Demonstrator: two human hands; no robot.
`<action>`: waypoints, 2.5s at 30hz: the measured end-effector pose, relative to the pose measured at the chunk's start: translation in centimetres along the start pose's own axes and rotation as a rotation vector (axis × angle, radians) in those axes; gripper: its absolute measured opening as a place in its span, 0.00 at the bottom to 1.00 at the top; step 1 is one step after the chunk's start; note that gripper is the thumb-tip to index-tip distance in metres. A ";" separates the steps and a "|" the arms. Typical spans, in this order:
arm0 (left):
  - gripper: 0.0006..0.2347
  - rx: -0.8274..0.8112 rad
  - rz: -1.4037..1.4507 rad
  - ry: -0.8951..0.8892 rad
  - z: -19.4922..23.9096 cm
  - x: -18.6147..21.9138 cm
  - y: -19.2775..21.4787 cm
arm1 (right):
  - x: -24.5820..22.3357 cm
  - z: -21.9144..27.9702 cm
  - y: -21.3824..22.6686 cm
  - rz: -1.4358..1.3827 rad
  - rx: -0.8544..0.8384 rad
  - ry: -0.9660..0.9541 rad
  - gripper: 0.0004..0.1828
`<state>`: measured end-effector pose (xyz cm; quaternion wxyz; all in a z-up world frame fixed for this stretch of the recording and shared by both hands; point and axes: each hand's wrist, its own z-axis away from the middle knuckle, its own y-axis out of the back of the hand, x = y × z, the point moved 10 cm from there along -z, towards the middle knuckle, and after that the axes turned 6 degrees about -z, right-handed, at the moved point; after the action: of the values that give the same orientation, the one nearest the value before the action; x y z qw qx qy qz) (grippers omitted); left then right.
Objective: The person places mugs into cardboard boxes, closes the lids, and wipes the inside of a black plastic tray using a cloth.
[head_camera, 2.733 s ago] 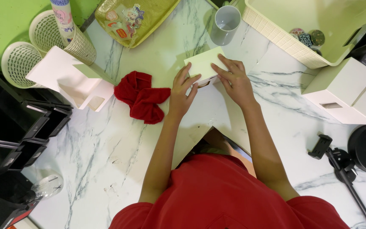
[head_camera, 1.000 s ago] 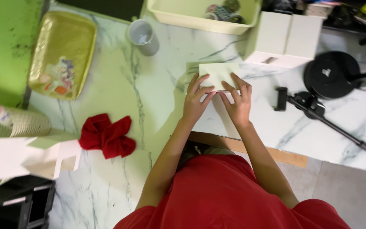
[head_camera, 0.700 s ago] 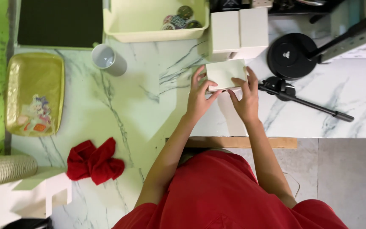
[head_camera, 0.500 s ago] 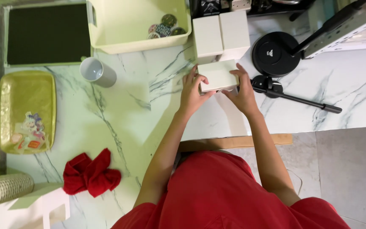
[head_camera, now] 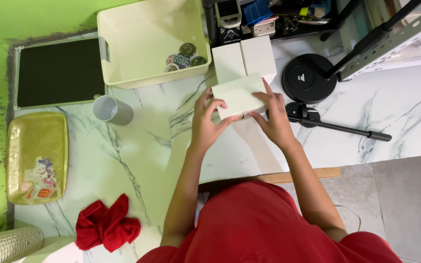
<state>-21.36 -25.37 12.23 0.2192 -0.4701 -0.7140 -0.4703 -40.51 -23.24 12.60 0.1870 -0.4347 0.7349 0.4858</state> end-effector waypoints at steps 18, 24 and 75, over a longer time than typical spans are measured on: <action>0.31 0.152 0.013 -0.053 -10.5 -2.7 -1.0 | 4.4 -10.6 -0.2 0.068 0.330 0.124 0.31; 0.30 0.204 0.068 0.071 -6.8 -3.9 -0.5 | 8.3 -9.7 -3.7 -0.342 0.145 -0.182 0.33; 0.13 0.286 -0.038 0.401 8.2 -14.6 6.8 | -3.7 -1.1 -23.9 -0.455 -0.468 -0.022 0.23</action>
<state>-7.59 -24.21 0.63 0.4121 -0.3180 -0.7241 -0.4525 -18.71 -26.09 2.46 0.1936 -0.6137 0.4854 0.5919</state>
